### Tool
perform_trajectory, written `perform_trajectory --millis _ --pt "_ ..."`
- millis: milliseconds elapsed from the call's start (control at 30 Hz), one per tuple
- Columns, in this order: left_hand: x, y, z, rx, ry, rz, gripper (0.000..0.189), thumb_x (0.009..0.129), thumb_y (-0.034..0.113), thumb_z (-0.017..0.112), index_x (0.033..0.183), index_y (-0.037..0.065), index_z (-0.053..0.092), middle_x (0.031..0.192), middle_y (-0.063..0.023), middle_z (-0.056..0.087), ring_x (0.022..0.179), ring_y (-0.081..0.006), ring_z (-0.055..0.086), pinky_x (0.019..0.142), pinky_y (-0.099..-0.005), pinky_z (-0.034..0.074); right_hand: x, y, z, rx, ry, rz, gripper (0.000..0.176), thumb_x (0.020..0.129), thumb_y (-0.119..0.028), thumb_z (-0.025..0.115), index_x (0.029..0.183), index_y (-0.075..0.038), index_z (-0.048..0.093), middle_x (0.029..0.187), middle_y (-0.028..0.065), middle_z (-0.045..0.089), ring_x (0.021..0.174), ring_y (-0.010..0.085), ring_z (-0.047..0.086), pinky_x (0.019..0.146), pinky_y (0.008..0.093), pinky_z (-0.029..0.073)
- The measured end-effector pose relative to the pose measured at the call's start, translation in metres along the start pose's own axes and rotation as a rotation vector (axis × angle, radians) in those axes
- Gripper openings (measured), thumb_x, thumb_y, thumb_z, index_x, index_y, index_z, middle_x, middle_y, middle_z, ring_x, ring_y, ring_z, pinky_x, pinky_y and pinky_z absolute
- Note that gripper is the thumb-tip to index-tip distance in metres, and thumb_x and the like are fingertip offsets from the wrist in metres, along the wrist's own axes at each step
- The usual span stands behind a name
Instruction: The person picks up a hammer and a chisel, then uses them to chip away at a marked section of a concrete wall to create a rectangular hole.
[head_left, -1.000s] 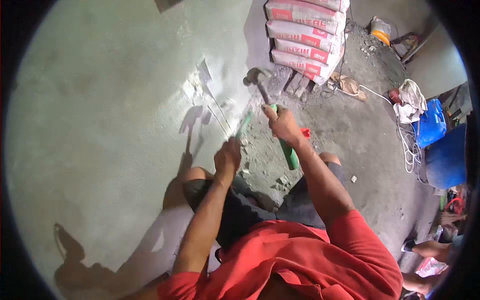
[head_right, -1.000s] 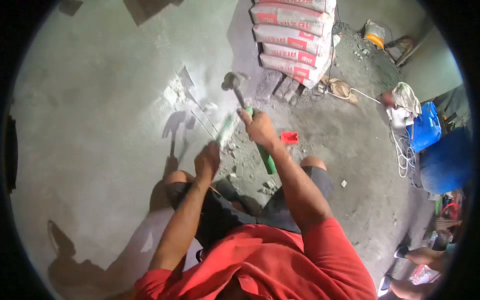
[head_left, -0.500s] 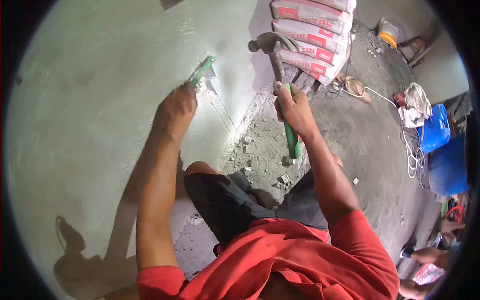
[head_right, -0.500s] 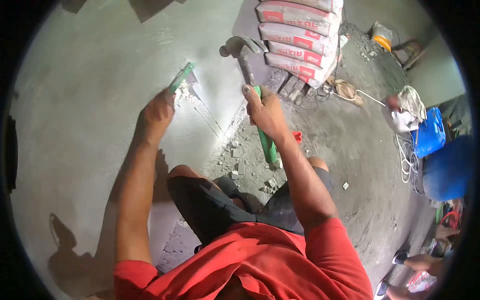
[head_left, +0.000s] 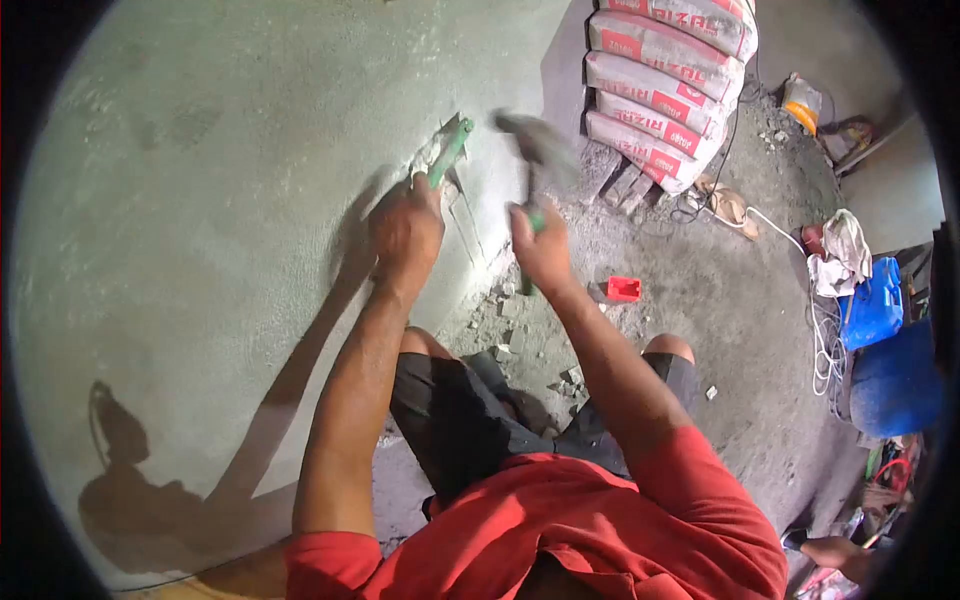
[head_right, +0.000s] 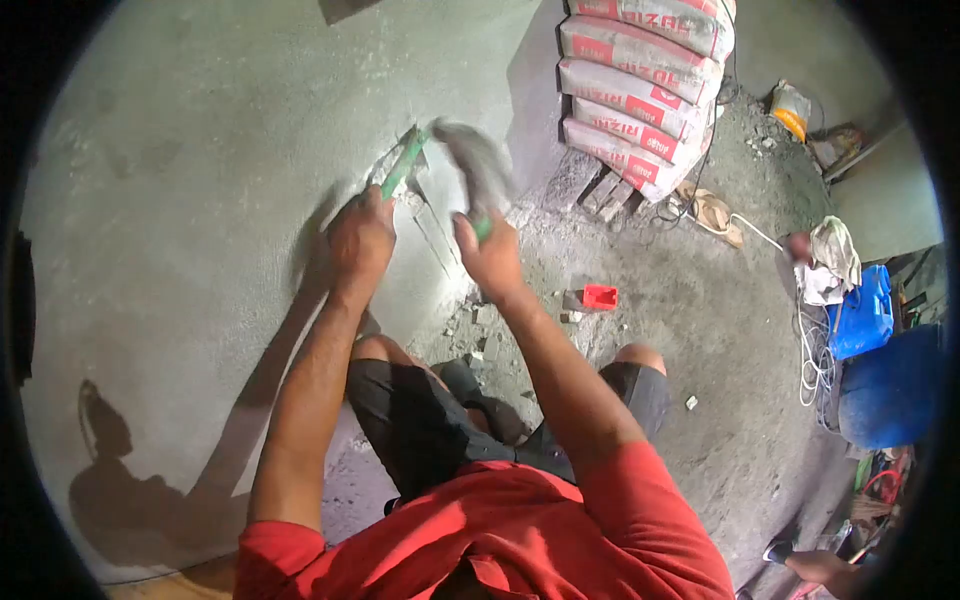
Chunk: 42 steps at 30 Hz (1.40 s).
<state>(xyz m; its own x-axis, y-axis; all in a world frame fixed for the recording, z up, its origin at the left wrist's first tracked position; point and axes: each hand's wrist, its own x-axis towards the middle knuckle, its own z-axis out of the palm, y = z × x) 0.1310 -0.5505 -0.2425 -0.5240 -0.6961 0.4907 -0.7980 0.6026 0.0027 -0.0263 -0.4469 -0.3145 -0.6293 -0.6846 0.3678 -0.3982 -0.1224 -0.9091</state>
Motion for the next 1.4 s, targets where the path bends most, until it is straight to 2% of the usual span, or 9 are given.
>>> perform_trajectory --millis 67,233,367,433,500,700,867,1233,1400 --pt "0.001 -0.001 -0.004 -0.069 -0.043 -0.077 0.028 0.1 0.028 0.054 0.104 0.001 0.06 0.083 -0.0196 0.069 0.081 -0.0361 0.071 0.068 -0.0457 0.056 0.023 -0.004 0.007 -0.168 -0.192 0.118 0.05 0.093 -0.046 0.063 0.094 0.004 0.061 0.072 0.021 0.064 0.068 0.0321 0.064 0.07 0.046 0.05" --pt "0.004 -0.008 -0.012 -0.204 0.009 -0.026 0.028 0.099 0.026 0.054 0.102 -0.001 0.062 0.081 -0.0226 0.07 0.077 -0.0379 0.071 0.065 -0.0449 0.056 0.021 -0.05 -0.006 -0.08 -0.107 0.071 0.046 0.094 -0.045 0.063 0.092 0.002 0.061 0.064 0.0124 0.06 0.064 0.023 0.061 0.064 0.0408 0.049" --pt "0.001 -0.01 -0.004 -0.229 -0.008 -0.046 0.027 0.099 0.026 0.054 0.1 0.0 0.062 0.082 -0.0224 0.07 0.077 -0.0384 0.071 0.065 -0.044 0.056 0.011 -0.053 0.001 0.135 0.071 0.014 0.051 0.094 -0.046 0.061 0.095 0.005 0.061 0.071 0.0229 0.065 0.066 0.0332 0.066 0.066 0.0422 0.051" --pt "-0.002 -0.008 0.001 -0.19 -0.045 -0.074 0.027 0.099 0.028 0.055 0.097 0.003 0.063 0.08 -0.0207 0.07 0.075 -0.0379 0.071 0.064 -0.0437 0.056 0.029 -0.019 0.007 -0.314 -0.098 0.013 0.056 0.095 -0.05 0.058 0.099 0.006 0.063 0.075 0.0241 0.067 0.071 0.0361 0.068 0.069 0.0445 0.052" --pt "-0.004 -0.013 0.019 -0.223 -0.009 -0.089 0.026 0.098 0.03 0.056 0.096 0.005 0.064 0.076 -0.0188 0.069 0.072 -0.0358 0.071 0.06 -0.0428 0.056 0.029 -0.018 -0.007 -0.211 -0.279 0.26 0.06 0.095 -0.053 0.055 0.103 0.006 0.063 0.078 0.0264 0.068 0.075 0.0402 0.069 0.073 0.0466 0.052" --pt "-0.049 0.019 0.008 -0.162 -0.233 0.076 0.036 0.099 0.035 0.052 0.107 0.003 0.067 0.086 -0.0209 0.07 0.08 -0.041 0.069 0.072 -0.0501 0.053 -0.036 -0.008 -0.108 -0.139 -0.061 0.358 0.047 0.095 -0.045 0.063 0.092 0.002 0.062 0.062 0.0046 0.057 0.055 0.0117 0.055 0.051 0.0325 0.046" --pt "-0.036 0.03 0.006 -0.272 -0.324 -0.172 0.037 0.097 0.034 0.057 0.119 0.004 0.063 0.1 -0.0232 0.07 0.092 -0.0419 0.068 0.079 -0.0488 0.052 -0.033 -0.001 -0.16 -0.097 -0.062 0.34 0.045 0.098 -0.048 0.057 0.083 -0.005 0.055 0.06 0.0013 0.052 0.05 0.0098 0.05 0.047 0.0284 0.04" --pt "-0.024 0.001 0.036 -0.066 0.076 -0.076 0.028 0.092 0.031 0.064 0.092 0.003 0.064 0.083 -0.0198 0.068 0.08 -0.0395 0.065 0.071 -0.0488 0.05 -0.023 -0.016 -0.119 0.204 -0.232 0.223 0.043 0.1 -0.044 0.055 0.085 -0.004 0.055 0.059 0.0009 0.052 0.049 0.0091 0.048 0.046 0.0277 0.038" --pt "-0.038 0.0 0.059 -0.129 0.104 -0.144 0.037 0.093 0.036 0.062 0.109 0.003 0.064 0.091 -0.0245 0.068 0.086 -0.043 0.065 0.076 -0.0493 0.051 -0.039 -0.006 -0.107 0.248 -0.186 0.253 0.042 0.099 -0.044 0.056 0.086 -0.005 0.054 0.058 0.0005 0.052 0.047 0.0088 0.047 0.046 0.0263 0.038"
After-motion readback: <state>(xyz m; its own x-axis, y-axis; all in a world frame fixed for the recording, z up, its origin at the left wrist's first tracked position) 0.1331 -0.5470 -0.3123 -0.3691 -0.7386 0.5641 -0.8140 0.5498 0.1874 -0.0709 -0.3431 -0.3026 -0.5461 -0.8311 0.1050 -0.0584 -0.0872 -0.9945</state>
